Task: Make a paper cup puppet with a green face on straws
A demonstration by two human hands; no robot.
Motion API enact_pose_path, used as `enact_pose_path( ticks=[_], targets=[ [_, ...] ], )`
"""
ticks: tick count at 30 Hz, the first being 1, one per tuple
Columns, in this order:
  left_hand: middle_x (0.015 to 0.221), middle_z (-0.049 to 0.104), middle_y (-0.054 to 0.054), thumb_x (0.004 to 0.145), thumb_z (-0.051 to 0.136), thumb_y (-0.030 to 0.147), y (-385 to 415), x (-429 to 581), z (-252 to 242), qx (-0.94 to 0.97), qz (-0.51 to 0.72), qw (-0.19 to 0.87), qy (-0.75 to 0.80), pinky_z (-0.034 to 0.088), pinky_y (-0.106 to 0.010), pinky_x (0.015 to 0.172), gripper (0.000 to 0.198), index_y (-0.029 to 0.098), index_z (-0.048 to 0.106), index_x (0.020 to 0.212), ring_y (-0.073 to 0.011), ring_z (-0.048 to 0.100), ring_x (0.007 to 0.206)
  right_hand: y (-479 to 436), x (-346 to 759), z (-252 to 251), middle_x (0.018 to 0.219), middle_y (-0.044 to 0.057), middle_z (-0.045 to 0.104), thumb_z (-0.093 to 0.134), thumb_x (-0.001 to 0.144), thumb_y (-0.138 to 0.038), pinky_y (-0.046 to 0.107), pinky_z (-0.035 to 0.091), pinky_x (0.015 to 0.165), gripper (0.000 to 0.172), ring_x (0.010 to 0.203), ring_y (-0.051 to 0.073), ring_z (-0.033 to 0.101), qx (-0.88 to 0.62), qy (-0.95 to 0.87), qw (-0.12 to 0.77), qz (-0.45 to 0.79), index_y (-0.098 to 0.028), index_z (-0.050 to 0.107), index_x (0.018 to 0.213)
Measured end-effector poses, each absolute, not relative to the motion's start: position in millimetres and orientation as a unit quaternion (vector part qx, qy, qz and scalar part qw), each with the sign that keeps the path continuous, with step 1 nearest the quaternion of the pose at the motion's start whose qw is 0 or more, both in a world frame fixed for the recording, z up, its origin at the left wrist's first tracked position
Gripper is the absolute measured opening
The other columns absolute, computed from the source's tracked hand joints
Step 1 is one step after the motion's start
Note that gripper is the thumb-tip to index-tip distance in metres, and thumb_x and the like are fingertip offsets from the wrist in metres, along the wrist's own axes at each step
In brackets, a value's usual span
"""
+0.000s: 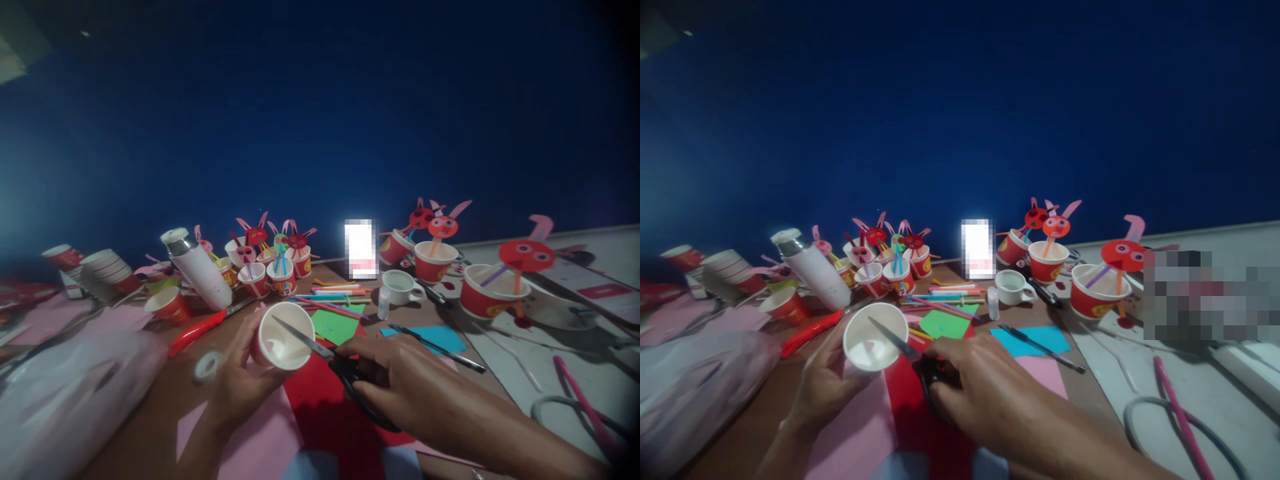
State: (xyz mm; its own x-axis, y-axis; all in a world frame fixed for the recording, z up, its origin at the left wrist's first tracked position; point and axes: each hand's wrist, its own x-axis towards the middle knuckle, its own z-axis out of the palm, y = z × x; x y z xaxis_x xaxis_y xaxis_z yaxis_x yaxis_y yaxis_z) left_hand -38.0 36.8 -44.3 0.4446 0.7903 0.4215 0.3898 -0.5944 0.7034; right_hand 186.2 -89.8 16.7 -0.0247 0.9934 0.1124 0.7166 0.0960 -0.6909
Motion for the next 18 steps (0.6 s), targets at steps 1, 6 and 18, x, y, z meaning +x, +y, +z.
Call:
enact_pose_path(
  ticks=[1,6,18],
  targets=[
    [0.139,0.041,-0.014,0.066,0.072,0.039,36.3,-37.8,-44.4,0.806,0.378,0.267,0.369,0.032,-0.047,0.105,0.074,0.021,0.043,0.131,-0.0326,0.04,0.126,-90.1,186.3,18.2,0.058,-0.007,0.059,0.051,0.067,-0.011,0.018,0.021,0.044,0.03,0.05,0.008,0.042,-0.632,-0.676,0.299,0.233,-0.027,0.066,0.086],
    [0.137,0.043,-0.016,0.065,0.073,0.04,35.1,-36.3,-44.6,0.791,0.381,0.285,0.385,0.034,-0.047,0.104,0.077,0.018,0.042,0.131,-0.0332,0.042,0.125,-90.9,186.3,21.7,0.055,-0.007,0.057,0.049,0.067,-0.01,0.018,0.021,0.043,0.026,0.049,0.007,0.041,-0.633,-0.672,0.293,0.247,-0.026,0.066,0.078],
    [0.139,0.042,-0.013,0.066,0.072,0.04,36.5,-36.2,-46.8,0.794,0.382,0.277,0.384,0.032,-0.048,0.105,0.072,0.022,0.043,0.129,-0.0319,0.042,0.125,-83.6,181.7,7.4,0.057,-0.007,0.057,0.049,0.065,-0.01,0.018,0.023,0.046,0.019,0.052,0.007,0.044,-0.615,-0.652,0.335,0.292,-0.021,0.062,0.073]
  ],
)
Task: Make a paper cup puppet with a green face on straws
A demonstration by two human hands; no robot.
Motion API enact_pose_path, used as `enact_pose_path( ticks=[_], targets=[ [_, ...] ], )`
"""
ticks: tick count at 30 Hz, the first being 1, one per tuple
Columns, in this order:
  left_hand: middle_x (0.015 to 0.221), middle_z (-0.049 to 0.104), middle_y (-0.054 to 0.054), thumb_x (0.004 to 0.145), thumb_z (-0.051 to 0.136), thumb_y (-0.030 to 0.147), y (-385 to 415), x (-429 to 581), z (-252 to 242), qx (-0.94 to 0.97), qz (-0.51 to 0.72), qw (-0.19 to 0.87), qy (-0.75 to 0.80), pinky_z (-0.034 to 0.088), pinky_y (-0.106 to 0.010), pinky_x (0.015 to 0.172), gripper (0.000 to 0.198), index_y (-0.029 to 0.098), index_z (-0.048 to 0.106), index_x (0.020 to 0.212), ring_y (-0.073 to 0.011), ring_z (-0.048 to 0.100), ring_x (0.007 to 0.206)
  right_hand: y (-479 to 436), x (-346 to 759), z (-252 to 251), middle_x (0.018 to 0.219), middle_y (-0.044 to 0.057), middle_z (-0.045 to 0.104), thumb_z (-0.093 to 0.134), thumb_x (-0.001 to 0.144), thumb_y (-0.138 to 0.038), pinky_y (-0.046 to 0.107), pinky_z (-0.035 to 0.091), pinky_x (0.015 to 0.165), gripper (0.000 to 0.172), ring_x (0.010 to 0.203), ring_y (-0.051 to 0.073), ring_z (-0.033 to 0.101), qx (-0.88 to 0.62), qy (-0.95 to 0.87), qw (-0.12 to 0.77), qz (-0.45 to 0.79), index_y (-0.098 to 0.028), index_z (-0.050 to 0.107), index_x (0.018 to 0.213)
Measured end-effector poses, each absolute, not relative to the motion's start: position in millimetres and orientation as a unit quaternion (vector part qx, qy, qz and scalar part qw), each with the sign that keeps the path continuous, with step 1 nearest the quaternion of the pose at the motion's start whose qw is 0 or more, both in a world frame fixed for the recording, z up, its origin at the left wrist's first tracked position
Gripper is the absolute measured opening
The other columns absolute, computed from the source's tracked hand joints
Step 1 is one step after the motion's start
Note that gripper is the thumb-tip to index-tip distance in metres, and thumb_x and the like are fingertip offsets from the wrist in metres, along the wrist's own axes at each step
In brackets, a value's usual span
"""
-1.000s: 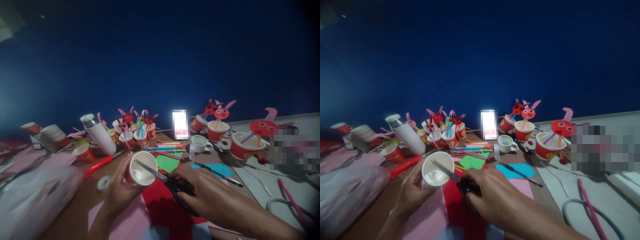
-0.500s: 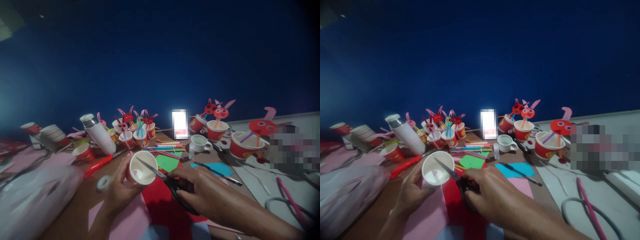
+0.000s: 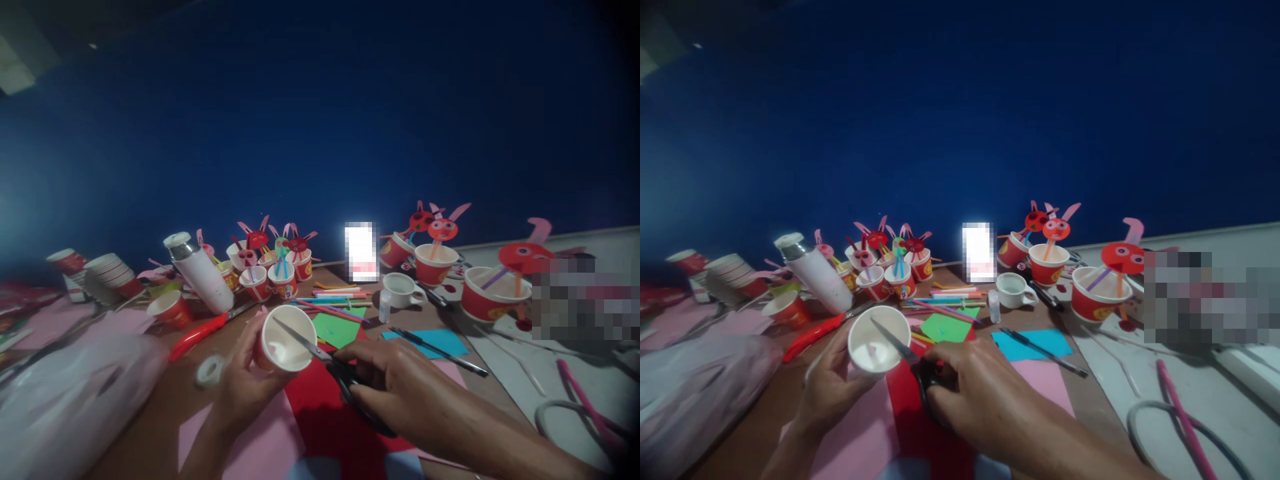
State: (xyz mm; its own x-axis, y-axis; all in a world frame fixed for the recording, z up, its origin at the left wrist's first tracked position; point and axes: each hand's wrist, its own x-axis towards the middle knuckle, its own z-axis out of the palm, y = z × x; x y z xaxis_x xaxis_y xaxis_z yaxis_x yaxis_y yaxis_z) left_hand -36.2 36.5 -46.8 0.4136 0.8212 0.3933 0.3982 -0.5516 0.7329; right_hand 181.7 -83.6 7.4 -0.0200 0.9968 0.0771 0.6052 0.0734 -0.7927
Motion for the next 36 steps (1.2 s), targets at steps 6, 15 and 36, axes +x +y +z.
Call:
enact_pose_path(
  ticks=[6,15,36],
  targets=[
    [0.137,0.044,-0.012,0.066,0.071,0.043,35.6,-32.7,-42.8,0.804,0.369,0.259,0.388,0.032,-0.049,0.104,0.07,0.022,0.045,0.127,-0.0317,0.042,0.125,-83.0,177.1,3.1,0.054,-0.006,0.055,0.048,0.066,-0.01,0.019,0.022,0.047,0.019,0.051,0.007,0.042,-0.624,-0.646,0.33,0.291,-0.022,0.061,0.072],
    [0.129,0.052,-0.011,0.065,0.069,0.047,31.7,-22.6,-32.2,0.83,0.353,0.19,0.387,0.036,-0.049,0.102,0.066,0.021,0.048,0.122,-0.0316,0.044,0.123,-82.5,172.5,-5.3,0.065,0.0,0.062,0.05,0.069,-0.013,0.026,0.02,0.052,0.011,0.056,0.012,0.047,-0.657,-0.689,0.254,0.17,-0.019,0.058,0.073],
    [0.124,0.055,-0.01,0.067,0.067,0.048,29.1,-18.0,-27.1,0.836,0.35,0.168,0.387,0.039,-0.045,0.1,0.061,0.022,0.049,0.119,-0.0297,0.047,0.12,-77.9,172.3,-9.9,0.061,-0.002,0.062,0.05,0.067,-0.013,0.022,0.023,0.049,0.017,0.056,0.011,0.05,-0.641,-0.658,0.316,0.235,-0.021,0.063,0.074]
  ],
)
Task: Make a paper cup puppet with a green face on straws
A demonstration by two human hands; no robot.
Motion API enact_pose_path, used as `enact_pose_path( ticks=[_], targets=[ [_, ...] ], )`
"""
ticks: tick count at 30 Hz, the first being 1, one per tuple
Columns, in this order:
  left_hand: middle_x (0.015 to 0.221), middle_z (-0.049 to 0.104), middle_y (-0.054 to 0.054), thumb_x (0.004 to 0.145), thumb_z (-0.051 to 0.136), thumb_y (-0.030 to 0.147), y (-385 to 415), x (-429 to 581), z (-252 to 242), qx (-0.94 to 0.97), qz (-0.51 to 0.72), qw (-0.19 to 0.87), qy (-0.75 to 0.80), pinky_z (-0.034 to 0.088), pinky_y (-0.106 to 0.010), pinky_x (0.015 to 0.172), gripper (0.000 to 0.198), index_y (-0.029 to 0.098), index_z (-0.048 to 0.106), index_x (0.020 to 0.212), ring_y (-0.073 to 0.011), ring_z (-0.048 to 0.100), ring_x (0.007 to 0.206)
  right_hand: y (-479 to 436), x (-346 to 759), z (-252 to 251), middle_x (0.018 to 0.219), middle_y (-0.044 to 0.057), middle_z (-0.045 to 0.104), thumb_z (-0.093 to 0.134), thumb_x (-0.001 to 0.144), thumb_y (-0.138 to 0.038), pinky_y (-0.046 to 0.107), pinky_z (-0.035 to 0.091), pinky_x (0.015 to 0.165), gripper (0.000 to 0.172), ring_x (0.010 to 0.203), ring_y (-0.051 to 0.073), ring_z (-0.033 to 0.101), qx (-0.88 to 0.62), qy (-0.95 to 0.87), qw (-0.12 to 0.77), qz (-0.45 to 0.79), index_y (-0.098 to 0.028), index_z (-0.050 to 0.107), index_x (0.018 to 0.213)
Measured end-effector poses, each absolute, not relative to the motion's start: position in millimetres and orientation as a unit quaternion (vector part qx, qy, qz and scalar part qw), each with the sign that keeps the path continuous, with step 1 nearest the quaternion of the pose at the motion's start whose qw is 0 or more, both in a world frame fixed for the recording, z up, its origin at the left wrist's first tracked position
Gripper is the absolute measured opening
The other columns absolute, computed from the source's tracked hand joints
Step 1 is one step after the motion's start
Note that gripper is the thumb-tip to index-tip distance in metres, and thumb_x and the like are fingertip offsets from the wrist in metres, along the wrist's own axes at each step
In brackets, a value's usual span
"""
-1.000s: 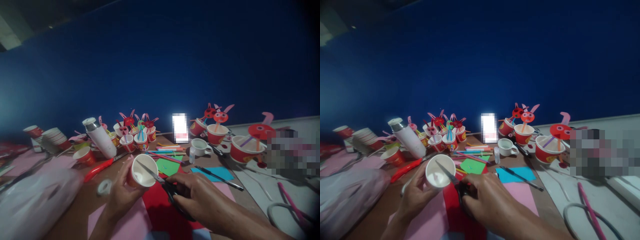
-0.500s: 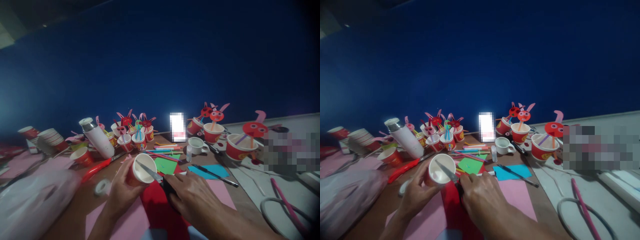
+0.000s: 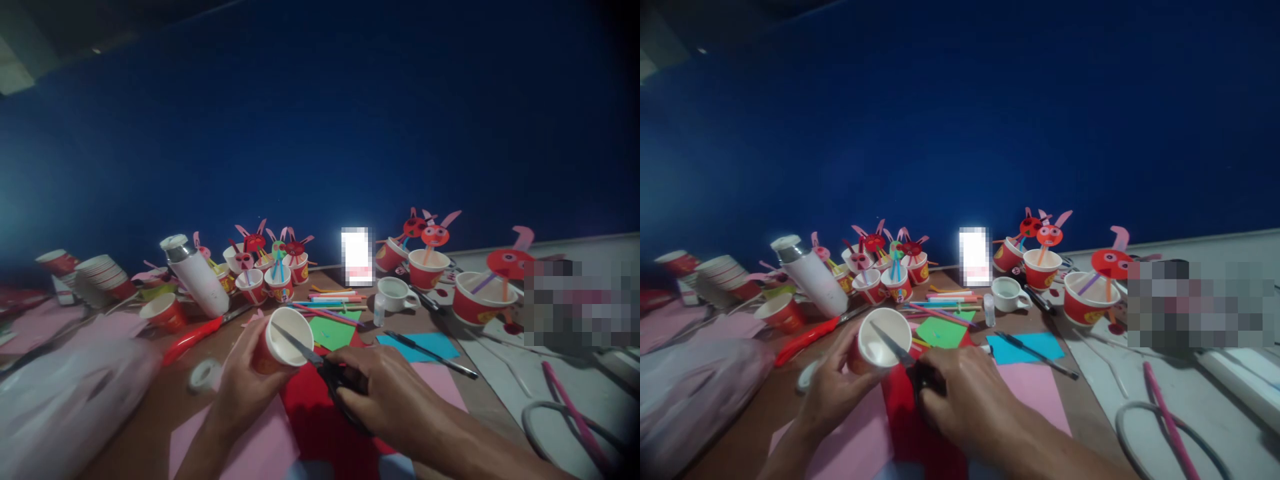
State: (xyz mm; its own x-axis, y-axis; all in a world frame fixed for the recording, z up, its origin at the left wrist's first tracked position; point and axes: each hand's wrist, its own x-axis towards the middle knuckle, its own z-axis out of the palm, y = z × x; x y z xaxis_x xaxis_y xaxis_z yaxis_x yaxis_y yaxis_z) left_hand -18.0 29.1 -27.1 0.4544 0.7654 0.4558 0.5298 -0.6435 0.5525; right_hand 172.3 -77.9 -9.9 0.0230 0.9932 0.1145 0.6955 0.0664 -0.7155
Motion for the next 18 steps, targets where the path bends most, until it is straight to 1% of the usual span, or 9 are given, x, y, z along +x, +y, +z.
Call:
enact_pose_path(
  ticks=[2,4,6,7,9,11,15,16,18],
  targets=[
    [0.122,0.056,-0.01,0.067,0.067,0.047,28.9,-16.5,-26.3,0.844,0.35,0.153,0.375,0.038,-0.045,0.1,0.059,0.022,0.049,0.118,-0.0291,0.049,0.117,-79.4,169.6,-11.8,0.067,0.001,0.065,0.05,0.068,-0.014,0.024,0.023,0.051,0.016,0.059,0.014,0.053,-0.658,-0.681,0.275,0.167,-0.02,0.062,0.076],
    [0.122,0.056,-0.01,0.067,0.068,0.047,28.7,-15.7,-26.1,0.849,0.352,0.136,0.37,0.038,-0.046,0.1,0.06,0.021,0.049,0.118,-0.0295,0.05,0.115,-80.6,166.9,-14.8,0.076,0.005,0.068,0.05,0.069,-0.015,0.027,0.024,0.054,0.02,0.066,0.019,0.056,-0.675,-0.691,0.235,0.112,-0.02,0.064,0.084],
    [0.122,0.055,-0.011,0.067,0.069,0.047,28.6,-15.5,-26.2,0.852,0.354,0.123,0.366,0.038,-0.046,0.1,0.062,0.021,0.048,0.12,-0.0298,0.051,0.115,-81.5,165.6,-16.4,0.082,0.008,0.069,0.049,0.07,-0.015,0.028,0.026,0.057,0.025,0.071,0.022,0.058,-0.681,-0.696,0.21,0.086,-0.019,0.064,0.09],
    [0.122,0.056,-0.01,0.067,0.069,0.046,28.6,-15.5,-26.1,0.854,0.352,0.121,0.364,0.038,-0.045,0.1,0.063,0.021,0.047,0.121,-0.0295,0.051,0.115,-81.8,165.7,-16.1,0.081,0.008,0.069,0.049,0.07,-0.014,0.028,0.027,0.057,0.024,0.07,0.022,0.058,-0.679,-0.697,0.212,0.09,-0.018,0.064,0.088],
    [0.121,0.056,-0.009,0.068,0.068,0.046,28.6,-15.6,-25.9,0.857,0.348,0.121,0.359,0.038,-0.044,0.1,0.062,0.023,0.047,0.121,-0.029,0.051,0.114,-81.6,167.8,-13.6,0.073,0.005,0.067,0.049,0.069,-0.014,0.026,0.027,0.054,0.02,0.064,0.018,0.056,-0.666,-0.692,0.244,0.136,-0.018,0.064,0.081],
    [0.119,0.058,-0.008,0.068,0.068,0.046,28.6,-15.4,-25.4,0.857,0.348,0.123,0.359,0.037,-0.045,0.101,0.06,0.023,0.048,0.12,-0.029,0.052,0.114,-79.8,171.4,-10.9,0.062,0.0,0.062,0.049,0.068,-0.014,0.023,0.026,0.05,0.018,0.056,0.013,0.051,-0.65,-0.663,0.296,0.225,-0.019,0.064,0.077],
    [0.119,0.058,-0.008,0.069,0.067,0.045,29.2,-15.1,-25.3,0.856,0.345,0.133,0.362,0.036,-0.045,0.102,0.058,0.023,0.049,0.119,-0.0294,0.05,0.115,-73.5,177.5,-9.9,0.055,-0.003,0.053,0.049,0.069,-0.017,0.018,0.025,0.042,0.024,0.046,0.008,0.043,-0.608,-0.557,0.35,0.445,-0.019,0.066,0.085],
    [0.12,0.057,-0.008,0.069,0.067,0.045,29.4,-15.4,-25.6,0.856,0.342,0.136,0.363,0.036,-0.045,0.102,0.058,0.023,0.048,0.12,-0.0293,0.05,0.116,-72.7,178.1,-10.0,0.055,-0.004,0.053,0.049,0.069,-0.018,0.018,0.025,0.041,0.024,0.046,0.008,0.042,-0.6,-0.545,0.352,0.468,-0.019,0.066,0.086],
    [0.12,0.056,-0.009,0.07,0.067,0.044,29.8,-16.2,-26.4,0.857,0.34,0.137,0.362,0.037,-0.045,0.101,0.059,0.023,0.048,0.121,-0.0293,0.049,0.117,-73.1,178.1,-9.7,0.057,-0.003,0.054,0.049,0.069,-0.017,0.018,0.026,0.043,0.024,0.047,0.008,0.043,-0.605,-0.564,0.354,0.437,-0.02,0.067,0.085]
  ],
)
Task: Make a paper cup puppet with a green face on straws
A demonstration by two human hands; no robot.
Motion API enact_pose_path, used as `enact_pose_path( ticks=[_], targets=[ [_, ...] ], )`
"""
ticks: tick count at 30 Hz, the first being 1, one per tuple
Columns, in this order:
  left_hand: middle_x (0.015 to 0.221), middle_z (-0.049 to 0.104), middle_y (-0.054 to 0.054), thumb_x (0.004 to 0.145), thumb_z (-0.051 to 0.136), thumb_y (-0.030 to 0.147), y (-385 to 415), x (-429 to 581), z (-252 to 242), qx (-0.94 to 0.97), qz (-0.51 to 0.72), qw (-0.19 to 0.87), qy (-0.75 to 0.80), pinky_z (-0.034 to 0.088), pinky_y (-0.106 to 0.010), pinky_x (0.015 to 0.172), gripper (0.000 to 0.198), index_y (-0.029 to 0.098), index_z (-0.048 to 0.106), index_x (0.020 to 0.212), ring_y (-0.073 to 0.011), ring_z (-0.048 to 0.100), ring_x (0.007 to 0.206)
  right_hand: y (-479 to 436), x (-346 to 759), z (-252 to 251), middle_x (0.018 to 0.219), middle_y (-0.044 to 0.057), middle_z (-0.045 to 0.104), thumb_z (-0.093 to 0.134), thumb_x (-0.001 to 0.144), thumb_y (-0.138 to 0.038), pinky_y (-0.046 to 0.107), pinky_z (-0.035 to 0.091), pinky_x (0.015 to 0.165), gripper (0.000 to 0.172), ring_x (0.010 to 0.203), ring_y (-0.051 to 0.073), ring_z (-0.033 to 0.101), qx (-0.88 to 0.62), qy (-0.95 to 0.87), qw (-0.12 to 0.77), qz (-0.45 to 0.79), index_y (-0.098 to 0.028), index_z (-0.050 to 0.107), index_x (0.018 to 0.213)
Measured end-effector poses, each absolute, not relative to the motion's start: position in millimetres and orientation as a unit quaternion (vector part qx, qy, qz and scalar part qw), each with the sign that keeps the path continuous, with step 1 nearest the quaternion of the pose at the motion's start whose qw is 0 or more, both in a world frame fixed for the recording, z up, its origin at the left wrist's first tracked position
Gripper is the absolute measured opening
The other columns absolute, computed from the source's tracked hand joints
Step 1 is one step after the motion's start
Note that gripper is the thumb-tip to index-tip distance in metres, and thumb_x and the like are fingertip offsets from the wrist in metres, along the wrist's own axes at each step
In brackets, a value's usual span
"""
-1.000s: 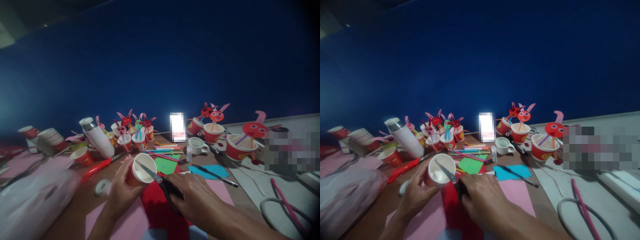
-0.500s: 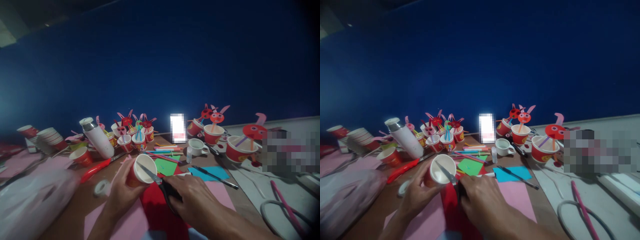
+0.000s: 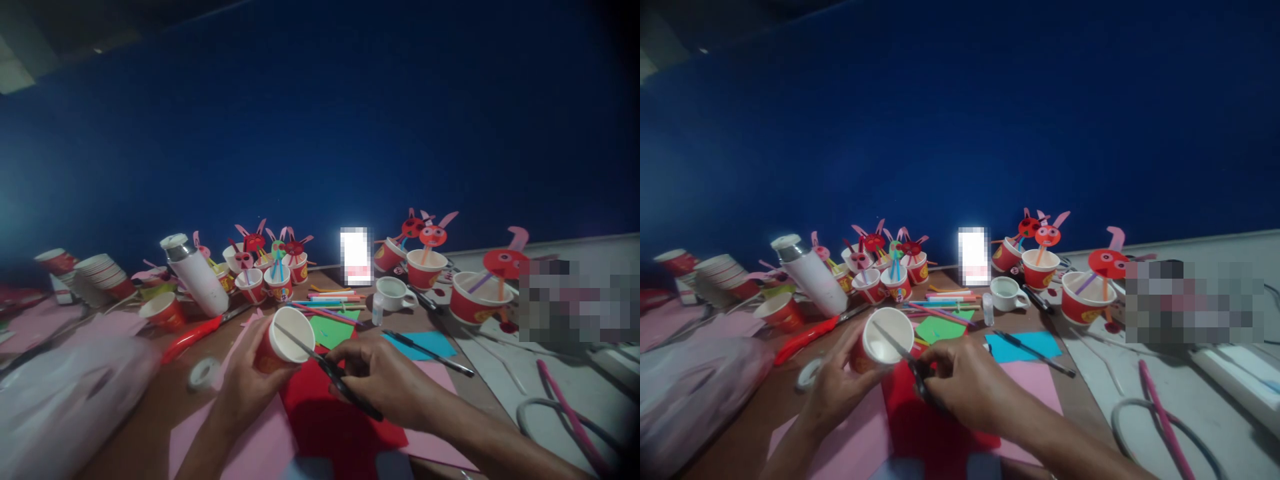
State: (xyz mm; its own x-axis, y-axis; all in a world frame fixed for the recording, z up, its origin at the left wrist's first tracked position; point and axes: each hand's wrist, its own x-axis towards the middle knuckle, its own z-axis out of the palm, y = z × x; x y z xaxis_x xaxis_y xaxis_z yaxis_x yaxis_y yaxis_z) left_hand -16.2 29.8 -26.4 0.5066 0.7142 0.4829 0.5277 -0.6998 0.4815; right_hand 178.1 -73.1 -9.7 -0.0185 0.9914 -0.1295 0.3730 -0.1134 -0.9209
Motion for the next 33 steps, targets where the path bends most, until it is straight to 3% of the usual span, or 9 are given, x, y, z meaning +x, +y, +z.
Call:
enact_pose_path(
  ticks=[6,11,13,16,19,21,27,30,33],
  targets=[
    [0.119,0.057,-0.009,0.07,0.068,0.043,31.5,-16.5,-29.5,0.863,0.34,0.131,0.35,0.039,-0.043,0.099,0.06,0.022,0.047,0.122,-0.0287,0.05,0.117,-78.5,170.9,-12.6,0.071,0.003,0.067,0.05,0.07,-0.013,0.026,0.024,0.053,0.022,0.061,0.016,0.054,-0.665,-0.693,0.24,0.141,-0.02,0.066,0.082],
    [0.118,0.058,-0.009,0.069,0.069,0.043,32.4,-14.7,-31.3,0.864,0.341,0.128,0.348,0.04,-0.043,0.099,0.061,0.022,0.047,0.122,-0.0291,0.05,0.117,-79.4,167.6,-19.4,0.082,0.009,0.068,0.048,0.075,-0.01,0.03,0.027,0.058,0.029,0.07,0.022,0.058,-0.672,-0.719,0.169,0.043,-0.018,0.065,0.097],
    [0.118,0.058,-0.009,0.069,0.068,0.042,32.0,-14.4,-30.8,0.862,0.338,0.138,0.351,0.042,-0.042,0.097,0.06,0.022,0.047,0.122,-0.0292,0.05,0.116,-79.2,170.6,-17.8,0.077,0.007,0.067,0.05,0.072,-0.011,0.028,0.027,0.055,0.026,0.065,0.019,0.056,-0.666,-0.713,0.204,0.082,-0.018,0.066,0.092],
    [0.12,0.057,-0.009,0.07,0.067,0.042,30.9,-14.2,-29.2,0.858,0.338,0.155,0.355,0.043,-0.04,0.095,0.059,0.023,0.048,0.122,-0.0289,0.05,0.117,-75.5,177.7,-14.6,0.062,0.0,0.061,0.051,0.068,-0.012,0.022,0.026,0.048,0.022,0.054,0.012,0.05,-0.641,-0.665,0.299,0.24,-0.019,0.067,0.083],
    [0.121,0.056,-0.008,0.07,0.067,0.042,31.0,-14.3,-28.6,0.855,0.34,0.159,0.356,0.04,-0.041,0.098,0.058,0.023,0.048,0.122,-0.0283,0.049,0.118,-69.7,182.6,-15.0,0.054,-0.004,0.052,0.051,0.07,-0.015,0.018,0.027,0.043,0.023,0.046,0.008,0.042,-0.595,-0.582,0.356,0.424,-0.018,0.067,0.087],
    [0.121,0.056,-0.008,0.07,0.067,0.042,31.9,-14.8,-29.7,0.854,0.341,0.159,0.359,0.039,-0.042,0.099,0.058,0.023,0.047,0.122,-0.0283,0.049,0.118,-68.1,183.1,-15.8,0.055,-0.005,0.052,0.051,0.07,-0.015,0.018,0.027,0.042,0.025,0.045,0.007,0.042,-0.585,-0.564,0.36,0.458,-0.017,0.067,0.089],
    [0.128,0.051,-0.01,0.069,0.068,0.043,34.5,-17.5,-35.0,0.854,0.336,0.147,0.368,0.041,-0.041,0.098,0.063,0.022,0.045,0.124,-0.029,0.047,0.12,-75.1,175.0,-17.2,0.068,0.001,0.065,0.053,0.07,-0.014,0.024,0.024,0.051,0.015,0.057,0.012,0.05,-0.656,-0.692,0.265,0.143,-0.018,0.064,0.077],
    [0.127,0.053,-0.011,0.069,0.067,0.043,35.2,-17.6,-35.7,0.859,0.335,0.128,0.365,0.04,-0.044,0.099,0.062,0.022,0.046,0.123,-0.0307,0.047,0.12,-77.2,169.5,-22.5,0.077,0.006,0.067,0.052,0.074,-0.011,0.027,0.027,0.055,0.02,0.065,0.018,0.056,-0.657,-0.728,0.196,0.031,-0.017,0.064,0.089],
    [0.125,0.053,-0.011,0.068,0.068,0.043,36.4,-17.6,-36.6,0.861,0.336,0.128,0.36,0.04,-0.046,0.098,0.063,0.021,0.046,0.123,-0.0319,0.047,0.119,-77.5,167.5,-25.9,0.081,0.008,0.066,0.049,0.078,-0.006,0.03,0.032,0.063,0.026,0.07,0.02,0.058,-0.635,-0.75,0.184,-0.025,-0.015,0.062,0.099]
  ],
)
